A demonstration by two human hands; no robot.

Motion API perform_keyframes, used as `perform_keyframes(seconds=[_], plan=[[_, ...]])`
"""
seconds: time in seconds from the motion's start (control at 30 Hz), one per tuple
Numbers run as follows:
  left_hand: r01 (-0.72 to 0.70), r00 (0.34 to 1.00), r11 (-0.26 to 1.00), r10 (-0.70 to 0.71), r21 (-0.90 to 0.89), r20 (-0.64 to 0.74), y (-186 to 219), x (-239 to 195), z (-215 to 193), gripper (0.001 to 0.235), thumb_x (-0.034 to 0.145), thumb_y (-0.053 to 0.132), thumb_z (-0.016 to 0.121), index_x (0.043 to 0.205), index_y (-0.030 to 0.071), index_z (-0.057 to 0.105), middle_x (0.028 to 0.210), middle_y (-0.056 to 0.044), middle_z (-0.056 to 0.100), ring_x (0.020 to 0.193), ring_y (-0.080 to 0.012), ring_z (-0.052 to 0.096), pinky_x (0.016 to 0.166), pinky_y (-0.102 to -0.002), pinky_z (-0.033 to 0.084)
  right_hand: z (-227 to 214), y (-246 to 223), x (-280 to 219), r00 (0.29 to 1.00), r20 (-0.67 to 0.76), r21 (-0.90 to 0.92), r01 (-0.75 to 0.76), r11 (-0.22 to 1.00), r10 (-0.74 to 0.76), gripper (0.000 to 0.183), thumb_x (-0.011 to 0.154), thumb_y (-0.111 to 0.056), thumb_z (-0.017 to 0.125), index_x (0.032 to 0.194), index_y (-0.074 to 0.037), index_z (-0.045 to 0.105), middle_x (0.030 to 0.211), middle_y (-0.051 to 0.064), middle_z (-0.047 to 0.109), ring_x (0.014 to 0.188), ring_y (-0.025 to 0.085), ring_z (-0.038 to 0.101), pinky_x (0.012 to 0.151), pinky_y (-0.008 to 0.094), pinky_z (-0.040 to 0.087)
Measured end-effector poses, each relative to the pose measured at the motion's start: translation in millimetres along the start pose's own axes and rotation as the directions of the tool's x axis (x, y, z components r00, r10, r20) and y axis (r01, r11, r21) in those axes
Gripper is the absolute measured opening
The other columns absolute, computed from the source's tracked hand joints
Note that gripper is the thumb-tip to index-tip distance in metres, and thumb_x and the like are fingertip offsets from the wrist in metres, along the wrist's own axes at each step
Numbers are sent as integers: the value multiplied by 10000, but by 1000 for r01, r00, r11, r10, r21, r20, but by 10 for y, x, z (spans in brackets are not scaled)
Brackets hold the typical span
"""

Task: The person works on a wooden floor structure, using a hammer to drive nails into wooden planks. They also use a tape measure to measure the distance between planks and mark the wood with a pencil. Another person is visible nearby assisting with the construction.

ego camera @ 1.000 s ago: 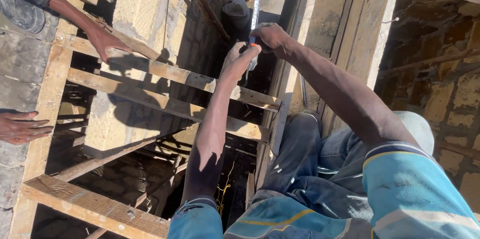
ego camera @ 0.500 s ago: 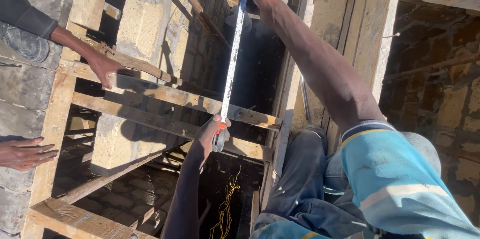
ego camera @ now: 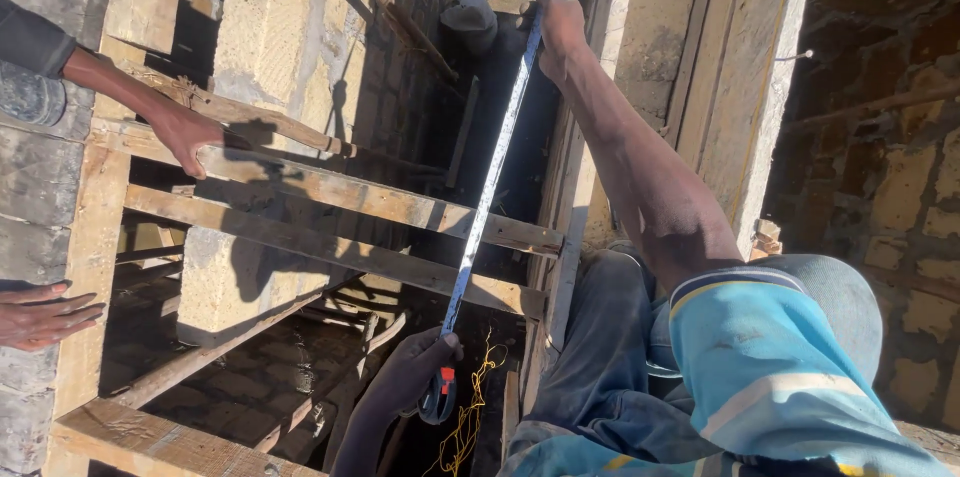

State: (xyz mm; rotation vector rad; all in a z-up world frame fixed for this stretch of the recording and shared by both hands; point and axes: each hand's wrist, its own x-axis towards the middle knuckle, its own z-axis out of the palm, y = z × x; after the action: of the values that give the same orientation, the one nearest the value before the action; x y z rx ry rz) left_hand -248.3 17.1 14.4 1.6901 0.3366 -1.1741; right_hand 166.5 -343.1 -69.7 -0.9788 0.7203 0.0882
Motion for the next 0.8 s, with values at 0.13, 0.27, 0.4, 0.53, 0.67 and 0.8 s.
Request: perform_keyframes(seconds=[0.13, 0.27, 0.4, 0.53, 0.67, 0.8], plan=[[-82, 997, 994, 82, -75, -6, -79, 54, 215, 489, 1160, 488, 618, 883, 135, 813, 929, 1, 671, 869, -140, 642, 893, -341, 540, -196, 98, -195, 990, 26, 176, 130, 976, -137, 72, 1245, -66, 490, 1233, -96, 554, 842, 73, 698, 611, 168, 630, 531, 296, 504], [-119, 988, 976, 134, -182, 75, 103, 169, 356, 425, 1205, 402, 623, 913, 133, 775, 790, 31, 610, 716, -100, 560, 756, -305, 532, -206, -13, -346, 978, 14, 12, 207, 978, -207, 138, 1246, -133, 461, 1165, -144, 572, 844, 35, 726, 629, 143, 645, 589, 327, 492], [-140, 988, 966, 151, -219, 34, 264, 176, 498, 465, 1196, 435, 620, 897, 127, 799, 751, 28, 629, 710, -106, 597, 785, -320, 532, -225, -215, -164, 978, 42, 5, 203, 979, -203, 100, 1244, -108, 480, 1262, -76, 573, 944, 94, 775, 601, 135, 644, 493, 292, 509], [-338, 926, 870, 376, -358, 39, 656, 257, 496, 485, 1236, 504, 569, 971, 150, 769, 846, 48, 652, 736, -84, 639, 707, -271, 518, -93, -349, -407, 981, 45, -130, 192, 973, -187, 129, 1224, -156, 492, 1252, -115, 611, 884, 67, 793, 662, 206, 676, 537, 347, 496], [-253, 961, 961, 236, -111, -148, 1704, 572, 355, 567, 1113, 633, 551, 962, 129, 761, 678, -41, 645, 633, -167, 628, 754, -382, 563, -30, 36, -1263, 971, 179, -466, 227, 855, -160, 252, 1164, -410, 570, 1068, -209, 688, 1241, 26, 786, 1310, 197, 719, 1277, 496, 497], [-481, 862, 842, 403, -245, -306, 2136, 1393, 83, 469, 1107, 488, 749, 952, 59, 858, 784, -134, 679, 742, -190, 714, 732, -351, 623, -77, 277, -1678, 933, 325, -517, 313, 797, -155, 804, 1212, -656, 488, 1655, -4, 644, 1503, 351, 708, 1524, 582, 659, 1234, 733, 563]])
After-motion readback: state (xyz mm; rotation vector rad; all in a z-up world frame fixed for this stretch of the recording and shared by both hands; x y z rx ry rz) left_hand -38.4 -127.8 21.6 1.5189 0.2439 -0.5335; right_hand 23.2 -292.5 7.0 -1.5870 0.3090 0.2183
